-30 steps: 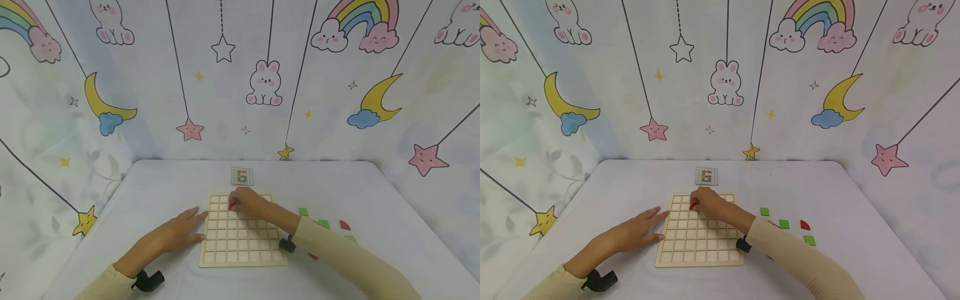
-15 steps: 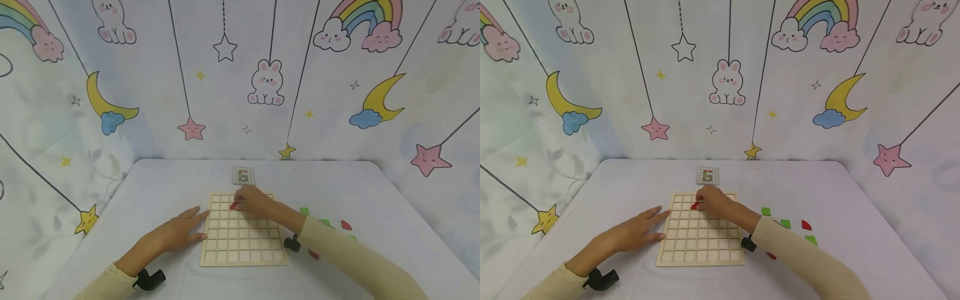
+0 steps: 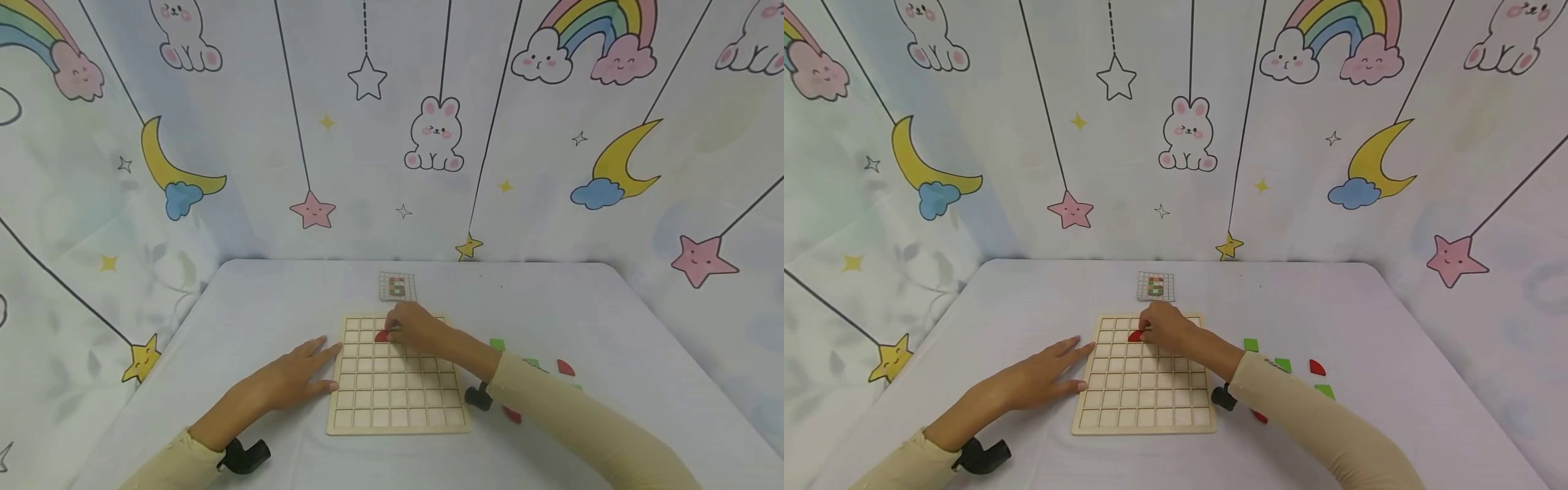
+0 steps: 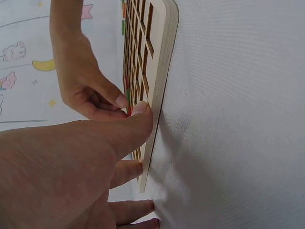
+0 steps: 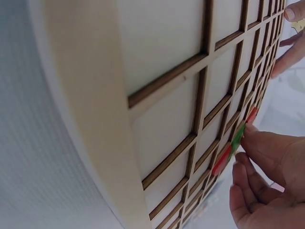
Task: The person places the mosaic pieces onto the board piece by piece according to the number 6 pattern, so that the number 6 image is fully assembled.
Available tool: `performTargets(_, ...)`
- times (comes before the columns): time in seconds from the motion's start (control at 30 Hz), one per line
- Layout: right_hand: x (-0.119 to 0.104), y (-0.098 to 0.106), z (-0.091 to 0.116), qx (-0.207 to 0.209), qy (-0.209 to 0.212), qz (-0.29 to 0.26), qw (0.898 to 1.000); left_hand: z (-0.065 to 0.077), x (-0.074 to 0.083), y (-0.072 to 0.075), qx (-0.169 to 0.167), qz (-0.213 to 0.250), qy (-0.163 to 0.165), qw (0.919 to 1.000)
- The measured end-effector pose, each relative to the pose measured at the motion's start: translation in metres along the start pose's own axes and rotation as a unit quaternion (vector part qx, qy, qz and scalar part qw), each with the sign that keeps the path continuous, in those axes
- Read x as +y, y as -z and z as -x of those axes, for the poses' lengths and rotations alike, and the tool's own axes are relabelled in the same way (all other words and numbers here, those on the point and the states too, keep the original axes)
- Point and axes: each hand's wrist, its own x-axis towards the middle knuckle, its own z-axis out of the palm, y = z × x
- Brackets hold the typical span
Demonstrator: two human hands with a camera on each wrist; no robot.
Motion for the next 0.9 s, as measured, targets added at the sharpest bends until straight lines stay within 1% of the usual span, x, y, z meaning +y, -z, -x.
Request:
performTargets(0.17,0.0013,0.0008,-0.0008,-0.001,0.005,0.022,1.000,0.0020,0.0008,0.0005,-0.003,0.000,0.003,1.0000)
performTargets(0.37,-0.0010,0.0034,-0.0003,0.003,0.017,0.018,1.000,0.0034,0.0027,0.0027,-0.006,0.005,0.001,1.0000)
performTargets(0.53,-0.0025,0.0033,-0.0019,-0.001,0.030,0.023,0.999,0.0022,0.0024,0.0028,-0.008,0.001,0.008,0.9999)
performTargets(0.67,-0.0036,0.0022,-0.0041,-0.003,0.024,0.020,0.999,0.0016,0.0021,0.0025,-0.008,-0.003,0.013,0.9999)
performTargets(0.8,-0.0026,0.0022,-0.0052,-0.008,0.015,0.029,0.999,0.0026,0.0024,0.0031,-0.007,0.001,0.010,0.9999)
performTargets(0.9,-0.0008,0.0060,-0.0042,-0.011,0.008,0.042,0.999,0.0035,0.0029,0.0040,-0.008,0.005,0.005,0.9999)
